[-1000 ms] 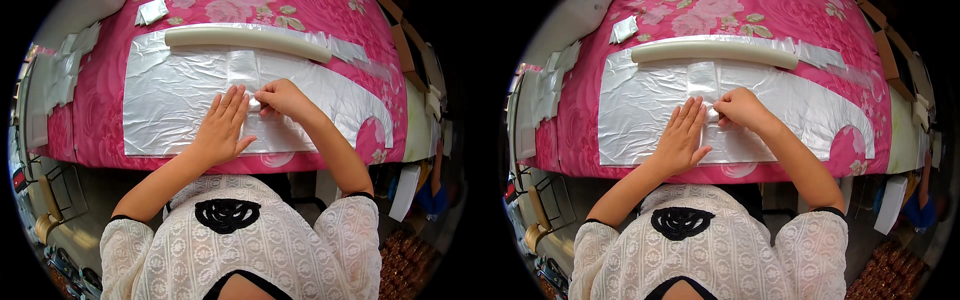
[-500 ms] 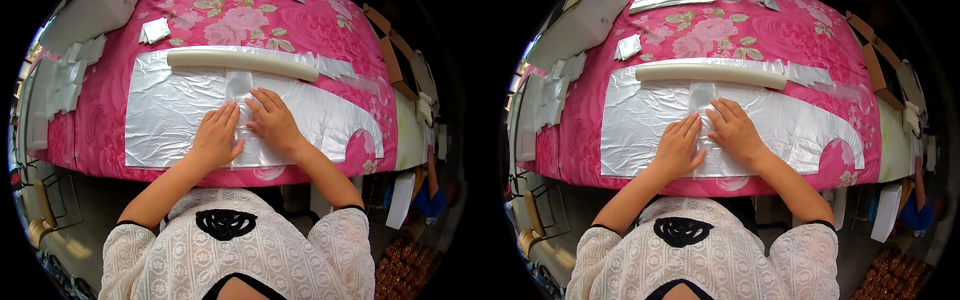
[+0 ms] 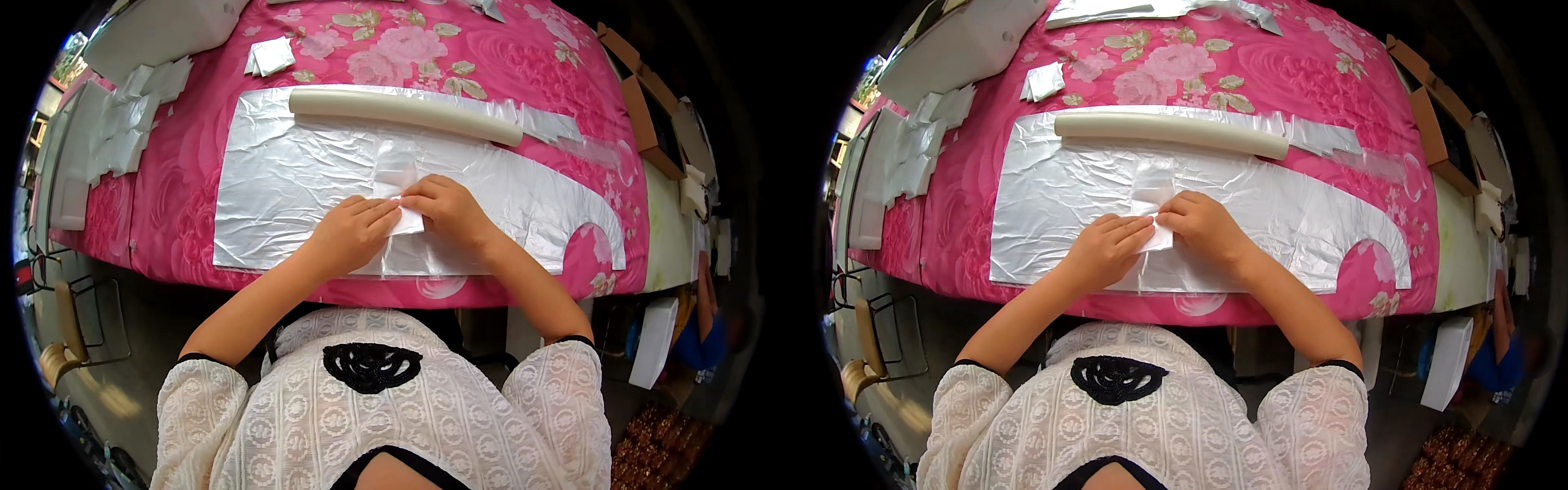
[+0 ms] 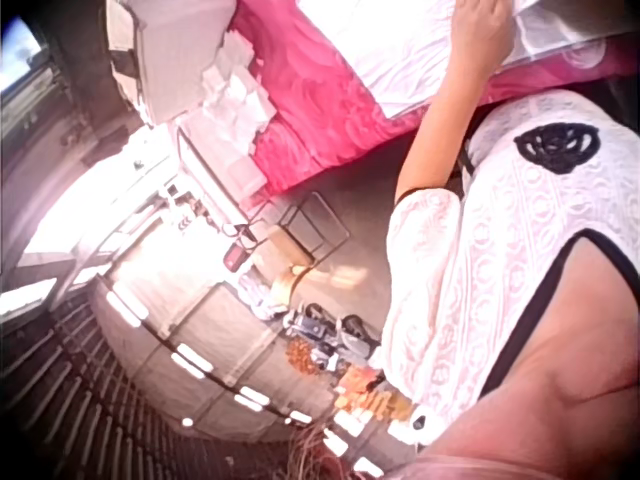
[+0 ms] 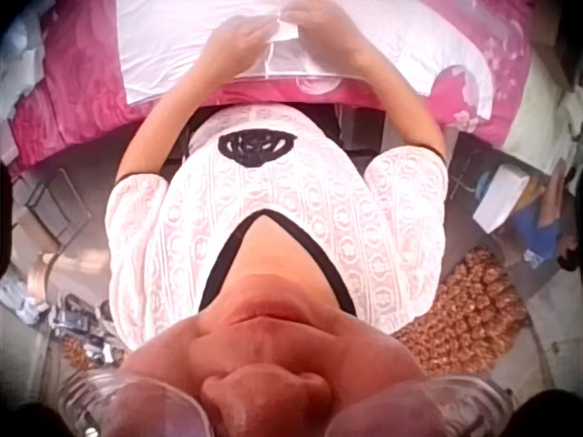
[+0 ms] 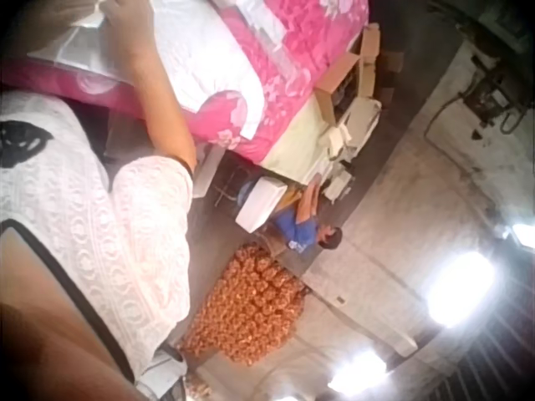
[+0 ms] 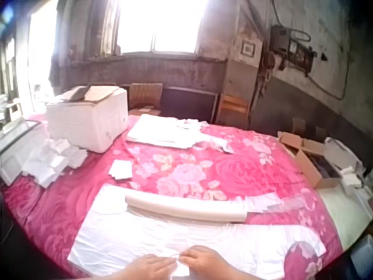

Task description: The person wraps small white rectangular items in clear plastic film on a pink floral table. They unroll the film, place an item, fold the film around it, and set the wrapped item aside. The process is repeated for several items.

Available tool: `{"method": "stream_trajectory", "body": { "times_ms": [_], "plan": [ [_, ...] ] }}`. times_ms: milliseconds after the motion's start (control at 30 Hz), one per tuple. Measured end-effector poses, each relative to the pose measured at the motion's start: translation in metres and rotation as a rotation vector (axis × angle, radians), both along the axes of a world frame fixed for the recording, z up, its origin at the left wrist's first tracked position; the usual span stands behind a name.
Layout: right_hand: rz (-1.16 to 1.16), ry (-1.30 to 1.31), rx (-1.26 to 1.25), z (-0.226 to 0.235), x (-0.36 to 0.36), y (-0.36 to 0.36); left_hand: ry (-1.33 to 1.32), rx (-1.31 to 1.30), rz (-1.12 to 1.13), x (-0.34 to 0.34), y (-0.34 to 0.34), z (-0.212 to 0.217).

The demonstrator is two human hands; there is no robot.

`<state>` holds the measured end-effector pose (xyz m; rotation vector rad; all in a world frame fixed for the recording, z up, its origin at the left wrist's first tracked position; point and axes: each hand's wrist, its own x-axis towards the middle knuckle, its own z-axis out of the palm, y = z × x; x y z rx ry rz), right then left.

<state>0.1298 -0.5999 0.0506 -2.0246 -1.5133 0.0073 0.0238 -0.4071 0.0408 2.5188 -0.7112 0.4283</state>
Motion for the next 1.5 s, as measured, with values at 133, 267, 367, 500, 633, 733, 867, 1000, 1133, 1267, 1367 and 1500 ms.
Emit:
{"method": "stream_trajectory", "body": {
  "times_ms": [133, 267, 367, 500, 633, 733, 867, 1000, 1133, 1267, 1367, 1500],
  "plan": [
    [0.001, 0.01, 0.059, -0.007, -0.025, -0.003, 0.051, -0.036, 0.001, -0.021, 0.01, -0.004],
    [-0.213, 0.296, 0.051, -0.004, -0.028, -0.003, 0.206, -0.263, 0.125, -0.02, 0.001, 0.005],
    [-0.464, 0.664, -0.082, 0.01, -0.022, 0.009, 0.53, -0.488, 0.438, -0.007, -0.005, 0.007],
    [-0.572, 0.84, -0.282, 0.02, -0.003, 0.022, 0.569, -0.524, 0.542, 0.014, 0.0, 0.007],
    [-0.576, 0.878, -0.404, 0.016, 0.011, 0.029, 0.656, -0.528, 0.578, 0.024, 0.004, 0.012],
    [-0.582, 0.908, -0.443, 0.013, 0.018, 0.03, 0.726, -0.463, 0.591, 0.028, 0.002, 0.026],
    [-0.562, 0.91, -0.451, 0.011, 0.019, 0.032, 0.048, -0.036, 0.475, 0.022, -0.003, 0.003],
    [-0.587, 0.967, -0.406, 0.003, 0.02, 0.032, 0.115, 0.142, 0.292, 0.021, -0.021, -0.012],
    [-0.621, 0.995, -0.375, 0.005, 0.016, 0.03, 0.178, 0.142, 0.306, 0.022, -0.024, -0.022],
    [-0.598, 0.608, -0.432, 0.025, -0.003, 0.027, 0.194, 0.135, 0.298, 0.021, -0.022, -0.022],
    [-0.6, 0.239, -0.486, 0.033, -0.009, 0.023, 0.127, 0.098, 0.348, 0.019, -0.021, -0.025],
    [-0.371, -0.136, -0.229, 0.021, -0.004, 0.028, 0.063, -0.355, 0.348, -0.006, -0.006, -0.013]
  ]
}}
